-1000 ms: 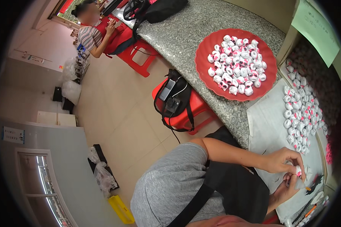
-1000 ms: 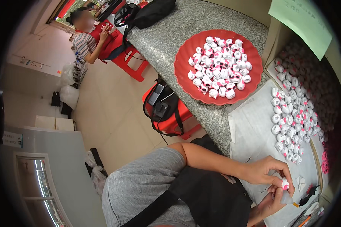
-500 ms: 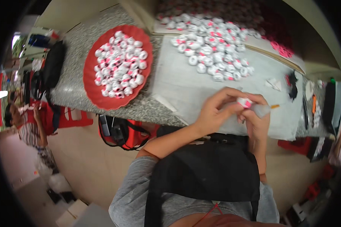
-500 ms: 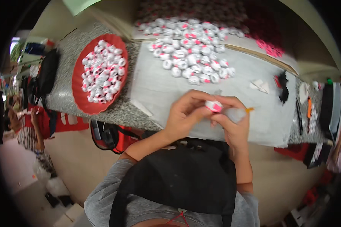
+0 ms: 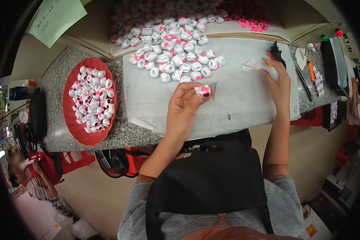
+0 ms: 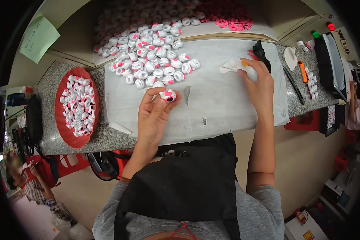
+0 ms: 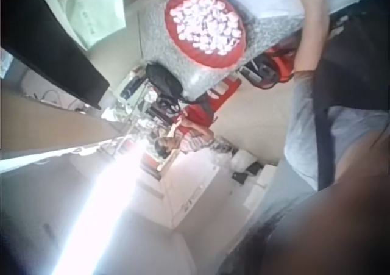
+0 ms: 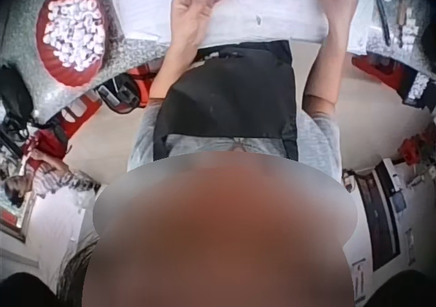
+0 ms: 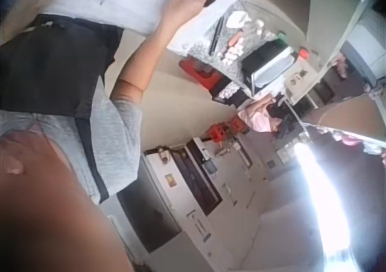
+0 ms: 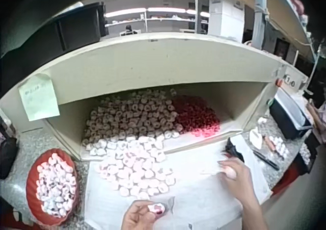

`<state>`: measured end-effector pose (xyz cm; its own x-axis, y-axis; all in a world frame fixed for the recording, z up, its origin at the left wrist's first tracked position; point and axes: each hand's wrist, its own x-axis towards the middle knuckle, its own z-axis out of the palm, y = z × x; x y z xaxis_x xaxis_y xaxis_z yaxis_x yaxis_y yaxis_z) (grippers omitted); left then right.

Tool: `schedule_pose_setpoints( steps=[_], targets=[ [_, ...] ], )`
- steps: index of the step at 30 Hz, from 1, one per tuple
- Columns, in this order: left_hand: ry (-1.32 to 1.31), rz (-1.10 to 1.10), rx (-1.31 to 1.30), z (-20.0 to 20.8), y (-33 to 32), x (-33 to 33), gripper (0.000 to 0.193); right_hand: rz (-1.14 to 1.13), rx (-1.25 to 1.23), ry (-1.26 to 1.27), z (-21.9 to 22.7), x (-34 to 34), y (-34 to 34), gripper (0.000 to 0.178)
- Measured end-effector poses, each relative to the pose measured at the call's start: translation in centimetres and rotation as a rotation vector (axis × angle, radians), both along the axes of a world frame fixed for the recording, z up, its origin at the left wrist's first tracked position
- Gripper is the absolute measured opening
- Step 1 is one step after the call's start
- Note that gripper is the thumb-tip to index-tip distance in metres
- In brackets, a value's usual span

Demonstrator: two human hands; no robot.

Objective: Applying glue to small white plastic cat-head toy components to assemble them.

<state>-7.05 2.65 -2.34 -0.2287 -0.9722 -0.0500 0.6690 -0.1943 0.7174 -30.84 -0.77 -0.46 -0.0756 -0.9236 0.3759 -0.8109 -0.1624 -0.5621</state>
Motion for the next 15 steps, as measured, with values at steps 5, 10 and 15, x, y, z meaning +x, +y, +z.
schedule_pose_setpoints(
  steps=[5,10,15],
  targets=[
    [-0.061,0.015,-0.014,-0.5,0.0,0.1,0.021,-0.058,0.114,0.089,-0.2,1.9,-0.6,0.019],
    [-0.049,-0.013,-0.030,-0.5,-0.2,0.1,0.021,0.056,0.272,-0.653,1.4,4.1,1.2,0.013],
    [-0.055,0.036,0.002,-0.3,-0.1,0.1,0.022,0.287,0.344,-0.956,1.8,10.8,2.6,0.016]
  ],
)
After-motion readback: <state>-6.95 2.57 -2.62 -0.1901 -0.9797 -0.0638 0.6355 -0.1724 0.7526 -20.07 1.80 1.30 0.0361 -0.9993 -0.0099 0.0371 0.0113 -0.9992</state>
